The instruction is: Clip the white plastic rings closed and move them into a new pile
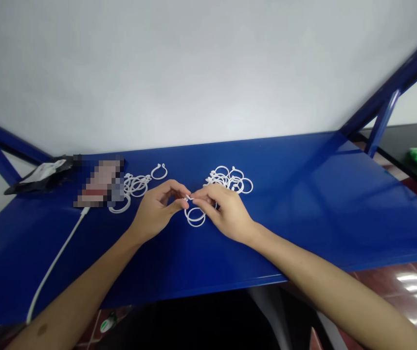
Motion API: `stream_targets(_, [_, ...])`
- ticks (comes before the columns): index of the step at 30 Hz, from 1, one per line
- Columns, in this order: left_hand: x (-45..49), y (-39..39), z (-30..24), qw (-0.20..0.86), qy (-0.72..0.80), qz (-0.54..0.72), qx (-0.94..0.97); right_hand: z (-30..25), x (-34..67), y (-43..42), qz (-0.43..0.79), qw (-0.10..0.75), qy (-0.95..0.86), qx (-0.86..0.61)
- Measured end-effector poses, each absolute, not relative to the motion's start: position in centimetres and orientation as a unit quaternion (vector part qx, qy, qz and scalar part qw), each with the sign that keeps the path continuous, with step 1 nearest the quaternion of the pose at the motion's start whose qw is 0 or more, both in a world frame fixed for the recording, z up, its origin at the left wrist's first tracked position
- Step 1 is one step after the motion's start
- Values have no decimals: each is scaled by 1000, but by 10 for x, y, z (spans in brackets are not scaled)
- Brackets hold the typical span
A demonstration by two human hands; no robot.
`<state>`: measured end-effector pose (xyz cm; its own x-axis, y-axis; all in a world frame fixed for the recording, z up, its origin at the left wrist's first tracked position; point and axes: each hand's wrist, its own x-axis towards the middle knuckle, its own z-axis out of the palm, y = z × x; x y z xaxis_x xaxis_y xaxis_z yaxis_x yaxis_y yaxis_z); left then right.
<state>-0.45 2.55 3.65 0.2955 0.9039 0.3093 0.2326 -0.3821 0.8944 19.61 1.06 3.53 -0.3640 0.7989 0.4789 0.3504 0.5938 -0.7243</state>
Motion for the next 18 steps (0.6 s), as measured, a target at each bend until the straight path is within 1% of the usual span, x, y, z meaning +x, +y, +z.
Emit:
stream_targets(3, [-5,25,34,390,415,434,698,35,196,10,288,418,-787,-350])
stream_targets(7, [-4,22,35,340,436,433,712,33,198,10,299,428,-789,-323])
stream_targets(14, [-1,21,35,246,411,441,759,36,200,9,242,413,-830,-287])
stream_targets(16, [-6,26,32,196,414,415,786,36,199,12,201,404,-838,-306])
stream_targets(18, [-13,35,28,104,445,372,808,36,199,18,146,405,-839,-334])
